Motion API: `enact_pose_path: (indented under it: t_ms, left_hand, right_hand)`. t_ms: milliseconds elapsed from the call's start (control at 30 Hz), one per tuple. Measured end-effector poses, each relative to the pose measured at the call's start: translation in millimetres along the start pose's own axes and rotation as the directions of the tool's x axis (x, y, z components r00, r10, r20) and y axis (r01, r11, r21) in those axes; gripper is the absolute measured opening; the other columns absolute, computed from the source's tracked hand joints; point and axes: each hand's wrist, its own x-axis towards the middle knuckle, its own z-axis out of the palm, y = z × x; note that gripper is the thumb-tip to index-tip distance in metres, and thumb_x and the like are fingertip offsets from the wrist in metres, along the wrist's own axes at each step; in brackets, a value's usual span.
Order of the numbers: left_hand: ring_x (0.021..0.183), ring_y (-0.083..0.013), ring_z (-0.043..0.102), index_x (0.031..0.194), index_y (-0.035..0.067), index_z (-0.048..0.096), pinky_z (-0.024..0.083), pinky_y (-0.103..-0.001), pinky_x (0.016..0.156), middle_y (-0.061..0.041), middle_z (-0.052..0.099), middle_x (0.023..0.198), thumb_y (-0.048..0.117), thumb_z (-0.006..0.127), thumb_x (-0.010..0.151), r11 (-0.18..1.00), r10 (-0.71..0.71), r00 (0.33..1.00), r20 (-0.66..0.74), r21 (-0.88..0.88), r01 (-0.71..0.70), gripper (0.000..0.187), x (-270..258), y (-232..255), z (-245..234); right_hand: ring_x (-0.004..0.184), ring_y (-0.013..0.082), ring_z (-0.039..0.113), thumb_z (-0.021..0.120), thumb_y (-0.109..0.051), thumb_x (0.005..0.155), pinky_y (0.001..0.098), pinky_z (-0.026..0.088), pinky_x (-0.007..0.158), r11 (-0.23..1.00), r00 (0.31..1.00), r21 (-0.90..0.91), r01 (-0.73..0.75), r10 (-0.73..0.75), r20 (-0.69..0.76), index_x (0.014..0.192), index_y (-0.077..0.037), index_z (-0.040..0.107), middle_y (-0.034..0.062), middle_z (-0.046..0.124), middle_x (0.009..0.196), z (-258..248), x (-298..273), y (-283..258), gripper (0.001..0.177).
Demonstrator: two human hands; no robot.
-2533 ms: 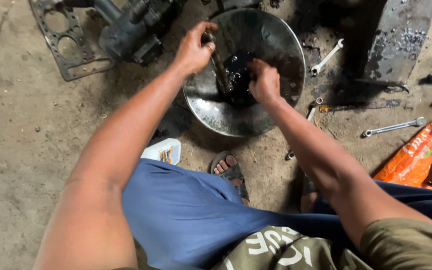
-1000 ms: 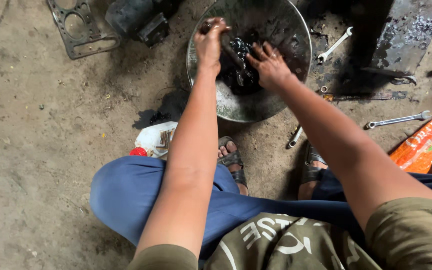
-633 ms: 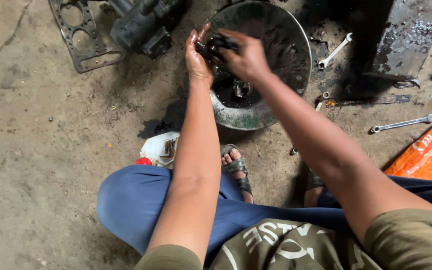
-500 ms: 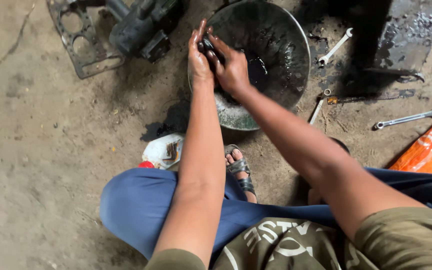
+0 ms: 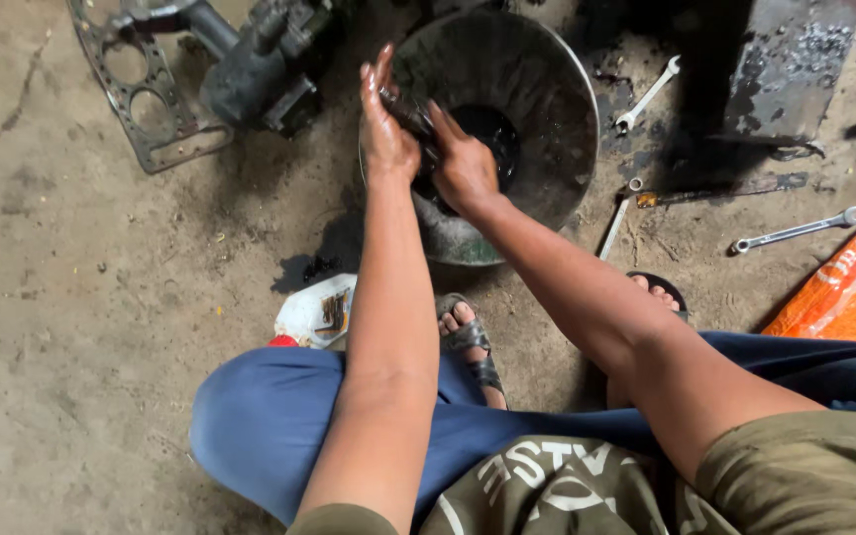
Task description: The person cleans and handles various metal engine parts by dipping them into a bowl of dark oil and wiping them with a cloth. They manipulate a metal rod, a housing, and several small components while working on a concrete floor.
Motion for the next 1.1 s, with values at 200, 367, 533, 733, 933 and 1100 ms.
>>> enact_pose_path:
  t_ms: [200, 367, 533, 733, 933, 1100]
  left_hand:
    - [0.156, -0.0259, 0.029, 0.140, 0.005, 0.062, 0.021, -0.050, 0.128, -0.010, 0.051, 0.157, 0.056, 0.050, 0.107, 0.987, -0.107, 0.994, 0.011, -0.120, 0.107, 0.062, -0.6, 6.9, -2.6]
    - [0.148, -0.0243, 0.036, 0.129, 0.008, 0.072, 0.023, -0.044, 0.122, -0.009, 0.054, 0.152, 0.059, 0.051, 0.100, 0.983, -0.143, 0.988, -0.058, 0.108, 0.149, 0.062, -5.7, 14.4, 13.2]
    - [0.112, -0.0272, 0.064, 0.100, 0.001, 0.067, 0.044, -0.044, 0.109, -0.017, 0.075, 0.112, 0.060, 0.059, 0.103, 0.999, -0.027, 0.995, -0.093, -0.022, 0.025, 0.060, -8.7, 0.3, 12.9]
    - [0.052, -0.0153, 0.056, 0.093, 0.021, 0.063, 0.048, -0.035, 0.048, -0.006, 0.065, 0.064, 0.026, 0.080, 0.079, 0.985, -0.086, 0.941, -0.327, 0.114, 0.129, 0.023, -26.2, -26.1, 57.9]
    - [0.041, -0.0126, 0.044, 0.066, 0.009, 0.054, 0.040, -0.030, 0.041, -0.001, 0.050, 0.054, 0.002, 0.072, 0.081, 0.979, -0.116, 0.960, -0.254, -0.191, 0.068, 0.025, -50.0, -2.3, 86.5]
    - [0.048, -0.0185, 0.051, 0.070, 0.003, 0.060, 0.049, -0.035, 0.052, -0.007, 0.055, 0.060, 0.008, 0.072, 0.082, 0.976, -0.084, 0.936, 0.341, -0.162, 0.147, 0.018, -42.5, 32.6, 86.7]
  right_hand:
    - [0.104, 0.0402, 0.068, 0.082, -0.022, 0.086, 0.0484, 0.056, 0.087, 0.991, 0.995, -0.086, 0.097, -0.096, 0.016, 0.140, -0.016, 0.063, 0.0168, 0.071, 0.116, -1.0, 8.6, 22.8, 0.057]
    - [0.099, 0.0438, 0.067, 0.078, -0.025, 0.093, 0.0496, 0.055, 0.082, 0.989, 0.981, 0.040, 0.146, -0.139, -0.136, 0.142, -0.011, 0.059, 0.0197, 0.067, 0.117, 7.9, 10.3, 22.6, 0.054]
    - [0.102, 0.0418, 0.065, 0.078, -0.034, 0.088, 0.0526, 0.054, 0.081, 0.960, 0.995, -0.280, -0.020, 0.048, 0.093, 0.136, -0.015, 0.064, 0.0176, 0.068, 0.114, 2.1, -6.6, 63.5, 0.053]
    - [0.110, 0.0416, 0.065, 0.082, -0.038, 0.086, 0.0510, 0.054, 0.089, 0.960, 0.990, -0.265, 0.091, -0.059, 0.127, 0.131, -0.009, 0.065, 0.0199, 0.070, 0.117, 3.9, -22.4, 101.3, 0.056]
    - [0.106, 0.0436, 0.066, 0.086, -0.023, 0.076, 0.0472, 0.054, 0.090, 0.999, 0.991, 0.029, 0.037, -0.041, 0.127, 0.124, 0.001, 0.064, 0.0260, 0.069, 0.112, -18.1, -28.2, 114.7, 0.058]
    - [0.081, 0.0322, 0.071, 0.082, -0.017, 0.071, 0.0422, 0.056, 0.076, 0.975, 0.960, 0.151, -0.161, 0.120, 0.252, 0.104, 0.000, 0.068, 0.0211, 0.071, 0.083, -54.2, -16.8, 78.9, 0.039]
